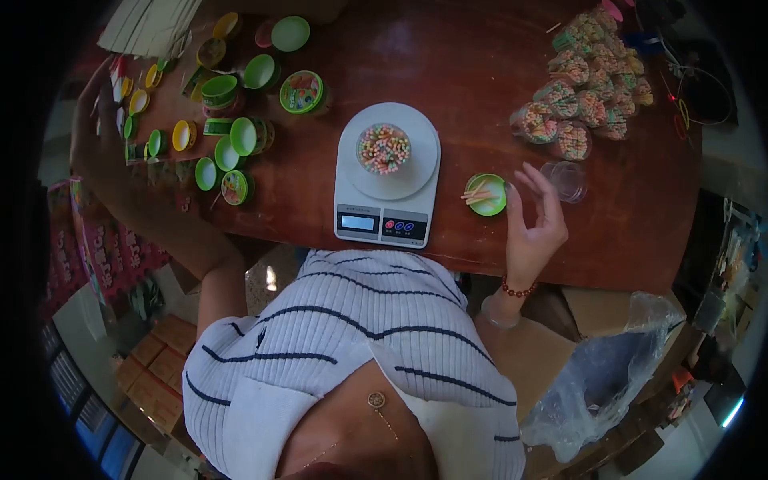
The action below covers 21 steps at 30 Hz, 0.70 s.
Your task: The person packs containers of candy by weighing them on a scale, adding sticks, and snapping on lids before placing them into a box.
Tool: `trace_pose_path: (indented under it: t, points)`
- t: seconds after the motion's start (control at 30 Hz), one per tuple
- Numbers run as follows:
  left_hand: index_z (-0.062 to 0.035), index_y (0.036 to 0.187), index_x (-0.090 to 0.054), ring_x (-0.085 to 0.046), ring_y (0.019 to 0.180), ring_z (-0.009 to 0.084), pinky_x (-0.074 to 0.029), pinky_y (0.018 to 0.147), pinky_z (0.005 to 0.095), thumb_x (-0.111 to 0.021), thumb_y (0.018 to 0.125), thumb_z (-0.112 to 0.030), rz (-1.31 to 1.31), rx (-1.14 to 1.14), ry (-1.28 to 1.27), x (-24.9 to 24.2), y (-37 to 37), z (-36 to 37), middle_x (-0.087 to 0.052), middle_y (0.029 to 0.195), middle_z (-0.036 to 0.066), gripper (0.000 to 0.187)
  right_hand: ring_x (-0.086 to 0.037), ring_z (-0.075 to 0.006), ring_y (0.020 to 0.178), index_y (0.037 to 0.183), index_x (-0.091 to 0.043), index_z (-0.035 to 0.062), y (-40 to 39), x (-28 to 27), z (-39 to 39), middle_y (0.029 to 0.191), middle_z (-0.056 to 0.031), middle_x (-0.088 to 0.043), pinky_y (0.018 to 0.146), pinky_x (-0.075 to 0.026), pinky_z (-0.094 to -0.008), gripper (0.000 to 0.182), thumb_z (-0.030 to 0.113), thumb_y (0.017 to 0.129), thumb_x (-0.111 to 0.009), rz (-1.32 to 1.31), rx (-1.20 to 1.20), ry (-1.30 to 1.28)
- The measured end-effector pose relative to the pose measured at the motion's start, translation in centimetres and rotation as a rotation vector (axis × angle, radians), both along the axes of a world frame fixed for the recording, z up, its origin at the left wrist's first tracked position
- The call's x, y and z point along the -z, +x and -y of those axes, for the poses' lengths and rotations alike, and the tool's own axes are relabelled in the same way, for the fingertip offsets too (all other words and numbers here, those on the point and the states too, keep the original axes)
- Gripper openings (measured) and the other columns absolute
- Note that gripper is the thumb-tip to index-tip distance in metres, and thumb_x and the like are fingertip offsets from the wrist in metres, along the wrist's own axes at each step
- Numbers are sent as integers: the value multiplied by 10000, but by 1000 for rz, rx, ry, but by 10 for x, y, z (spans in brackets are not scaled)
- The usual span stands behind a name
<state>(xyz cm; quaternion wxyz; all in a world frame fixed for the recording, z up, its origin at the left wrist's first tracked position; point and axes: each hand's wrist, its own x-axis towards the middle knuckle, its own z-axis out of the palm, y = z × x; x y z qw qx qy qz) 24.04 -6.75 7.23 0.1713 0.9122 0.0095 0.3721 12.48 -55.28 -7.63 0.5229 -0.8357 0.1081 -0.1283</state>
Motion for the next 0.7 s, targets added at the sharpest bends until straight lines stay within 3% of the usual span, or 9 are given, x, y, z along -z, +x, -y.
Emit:
trace_pose_path:
  t: [0.07, 0.13, 0.17, 0.33, 0.4, 0.53, 0.6, 0.63, 0.7]
  points:
    - [-94, 1206, -776, -727, 999, 120, -575, 866, 274, -662, 1017, -104, 40, 30, 53, -5, -2, 11, -785, 1121, 44, 220, -713, -200, 1086, 1253, -682, -30, 6, -3, -12, 1176, -134, -734, 966, -553, -329, 337, -45, 918, -719, 5, -44, -38]
    - [-70, 1251, -754, -703, 1029, 110, -558, 902, 278, -645, 1035, -121, 104, 257, -82, -4, -4, 37, -771, 1159, 67, 247, -722, -195, 1064, 1249, -690, -18, 10, -1, -22, 1148, -133, -749, 946, -557, -326, 344, -36, 908, -732, 11, -85, -78]
    - [-70, 1251, -754, -703, 1029, 110, -558, 902, 278, -645, 1035, -121, 103, 259, -81, -3, -5, 46, -771, 1159, 67, 247, -730, -195, 1047, 1241, -699, -8, 12, 1, -26, 1130, -132, -758, 928, -559, -328, 341, -27, 903, -739, 12, -118, -80]
    - [-127, 1146, -800, -727, 982, 129, -575, 861, 284, -701, 968, -74, -99, 511, 18, 4, 0, 91, -781, 1070, 34, 210, -742, -209, 1021, 1225, -712, 12, 13, -9, -32, 1108, -135, -767, 901, -564, -340, 319, -13, 908, -730, -10, -157, -134]
    - [-103, 1107, -798, -731, 985, 138, -575, 860, 287, -721, 936, -52, -93, 499, -14, 2, 5, 105, -779, 1061, 35, 195, -745, -212, 1003, 1203, -721, 7, 11, -1, -20, 1099, -131, -768, 888, -569, -345, 277, -10, 927, -705, 64, -88, -159]
    - [-88, 1090, -791, -740, 970, 157, -585, 832, 295, -728, 918, -21, -55, 282, 253, -46, 52, 74, -778, 1037, 43, 195, -736, -241, 979, 1179, -727, 6, 5, 0, 7, 1084, -137, -754, 866, -568, -348, 269, -36, 917, -684, 75, -25, -214]
    - [-80, 1097, -789, -740, 979, 160, -585, 830, 295, -722, 924, -18, -52, 293, 305, -67, 81, 73, -778, 1051, 49, 196, -722, -273, 993, 1228, -708, 17, 2, -7, 15, 1082, -143, -735, 875, -549, -322, 374, -78, 867, -689, -92, -307, -350]
    - [-76, 1100, -788, -741, 983, 161, -586, 829, 296, -719, 927, -16, -56, 315, 323, -73, 91, 78, -778, 1058, 52, 196, -699, -317, 968, 1165, -724, 27, 2, 2, 14, 1027, -148, -705, 839, -555, -352, 352, -85, 832, -704, -58, -375, -339]
    - [-68, 1107, -786, -741, 992, 164, -587, 827, 296, -712, 932, -13, -73, 394, 348, -71, 94, 96, -778, 1072, 58, 197, -693, -316, 977, 1117, -730, 20, 6, 12, 9, 1018, -145, -697, 828, -558, -365, 311, -83, 824, -717, -47, -420, -374]
